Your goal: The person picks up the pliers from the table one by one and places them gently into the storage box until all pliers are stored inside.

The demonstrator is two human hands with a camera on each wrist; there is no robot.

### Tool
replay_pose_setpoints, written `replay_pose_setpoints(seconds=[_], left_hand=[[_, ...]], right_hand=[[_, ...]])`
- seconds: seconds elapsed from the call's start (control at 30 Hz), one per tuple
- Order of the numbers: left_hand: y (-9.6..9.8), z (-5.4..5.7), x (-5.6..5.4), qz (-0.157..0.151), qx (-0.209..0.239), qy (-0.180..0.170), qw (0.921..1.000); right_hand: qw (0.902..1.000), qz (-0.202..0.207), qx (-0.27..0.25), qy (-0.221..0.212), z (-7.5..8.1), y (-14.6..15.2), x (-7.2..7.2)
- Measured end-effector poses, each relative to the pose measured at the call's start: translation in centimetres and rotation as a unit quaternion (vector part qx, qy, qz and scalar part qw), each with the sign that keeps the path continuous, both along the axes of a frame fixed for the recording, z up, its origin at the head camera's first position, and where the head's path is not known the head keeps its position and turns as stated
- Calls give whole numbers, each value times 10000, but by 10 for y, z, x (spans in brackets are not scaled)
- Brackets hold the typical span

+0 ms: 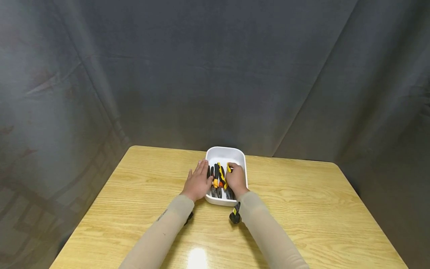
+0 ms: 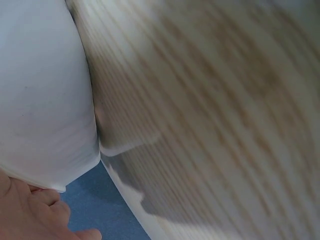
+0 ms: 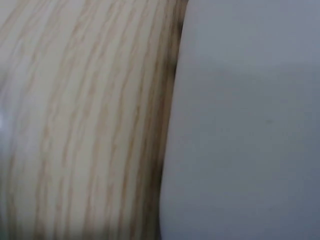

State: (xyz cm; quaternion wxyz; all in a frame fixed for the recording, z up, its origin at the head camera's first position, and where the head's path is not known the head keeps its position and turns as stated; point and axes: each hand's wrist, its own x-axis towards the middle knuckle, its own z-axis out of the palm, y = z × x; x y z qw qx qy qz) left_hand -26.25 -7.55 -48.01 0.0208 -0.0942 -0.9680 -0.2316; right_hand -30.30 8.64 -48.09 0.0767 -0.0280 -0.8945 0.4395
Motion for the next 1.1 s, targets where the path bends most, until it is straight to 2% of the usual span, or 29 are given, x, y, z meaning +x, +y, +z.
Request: replay_pose_setpoints(seconds=[0.4,0.7,0.93,1.1], left_hand=[[1,2,-3,-21,13,-85,10000],[1,-1,-6,-20,-82,-20,10000],[-3,-7,-5,23,-294,381,9988],[-6,-5,-3,-41,-570,680,9960]], right_hand=[[9984,18,376,411,1,0,-1],[9924,94,249,1200,-2,2,-2],[9890,71,-206,1465,-1,6,-4],[9876,220,-71,1553,4,16,-7]])
